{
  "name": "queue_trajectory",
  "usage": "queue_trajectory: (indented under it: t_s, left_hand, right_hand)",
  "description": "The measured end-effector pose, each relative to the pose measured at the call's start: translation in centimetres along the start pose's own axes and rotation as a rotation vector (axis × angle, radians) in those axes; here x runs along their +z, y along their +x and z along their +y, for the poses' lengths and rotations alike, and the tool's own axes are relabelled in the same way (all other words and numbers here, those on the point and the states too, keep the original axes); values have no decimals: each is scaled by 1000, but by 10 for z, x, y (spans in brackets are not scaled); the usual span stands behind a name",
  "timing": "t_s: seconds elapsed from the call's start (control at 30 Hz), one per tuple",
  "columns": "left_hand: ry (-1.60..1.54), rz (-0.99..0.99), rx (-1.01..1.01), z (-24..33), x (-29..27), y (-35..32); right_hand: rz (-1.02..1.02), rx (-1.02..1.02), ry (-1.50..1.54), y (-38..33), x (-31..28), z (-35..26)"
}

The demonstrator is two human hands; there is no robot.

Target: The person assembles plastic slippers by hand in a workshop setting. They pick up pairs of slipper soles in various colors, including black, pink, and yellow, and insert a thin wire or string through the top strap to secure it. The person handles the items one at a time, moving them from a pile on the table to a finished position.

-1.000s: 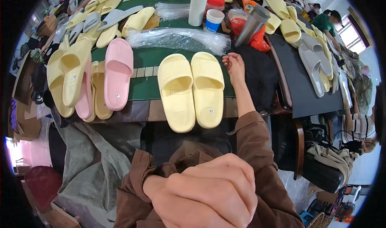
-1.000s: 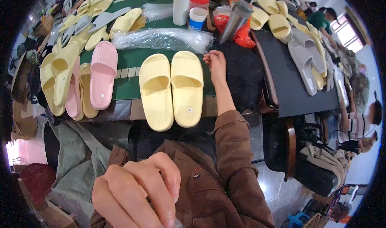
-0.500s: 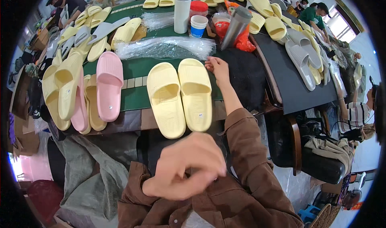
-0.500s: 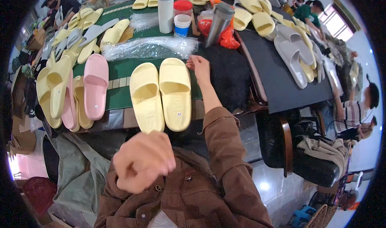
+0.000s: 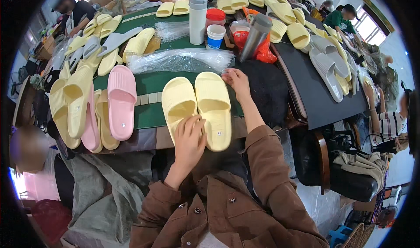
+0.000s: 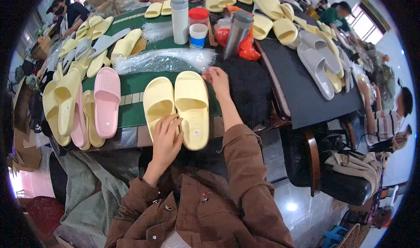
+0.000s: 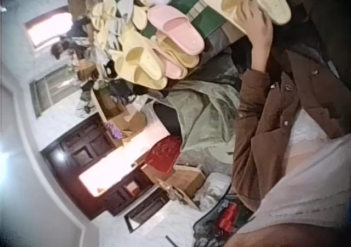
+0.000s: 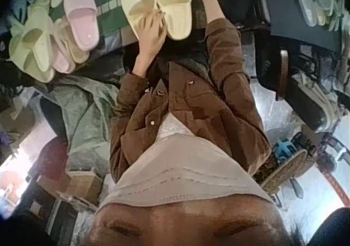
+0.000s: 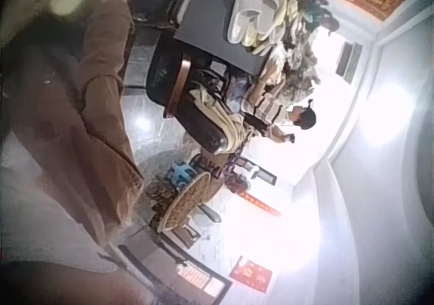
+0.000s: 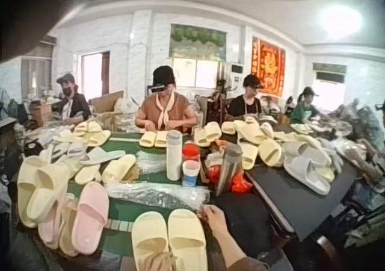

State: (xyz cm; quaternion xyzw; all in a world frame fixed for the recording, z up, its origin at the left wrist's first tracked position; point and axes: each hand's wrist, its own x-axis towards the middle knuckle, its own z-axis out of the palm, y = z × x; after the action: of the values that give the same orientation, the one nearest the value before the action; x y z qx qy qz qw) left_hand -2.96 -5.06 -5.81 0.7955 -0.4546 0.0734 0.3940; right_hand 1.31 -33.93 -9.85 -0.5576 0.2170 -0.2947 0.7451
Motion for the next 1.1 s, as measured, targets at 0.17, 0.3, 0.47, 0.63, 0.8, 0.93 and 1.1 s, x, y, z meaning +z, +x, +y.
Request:
queue_trajectory:
  t_s: [0.17, 0.3, 0.47, 0.63, 0.8, 0.93, 1.1]
  left_hand:
    - [183, -8, 57, 3, 4, -3]
    - [193, 12, 76, -1, 7, -4]
    - [201, 5, 67, 2, 5, -4]
    - [209, 2, 61, 1, 7, -4]
    - [219, -3, 46, 1, 5, -5]
    - [179, -1, 37, -1, 6, -5]
    - [-145, 124, -17, -4, -2, 0]
  right_hand:
    - [-56, 41, 38, -6, 0, -6]
    - [-113, 50, 42, -10, -1, -15]
    - [-151, 48, 130, -8, -10, -9]
    - [-147, -2, 82, -7, -12, -3]
    - [-92, -41, -125, -32, 1, -23]
    - [-87, -216, -29, -58, 22, -48]
    - [-272, -224, 101, -106, 53, -89]
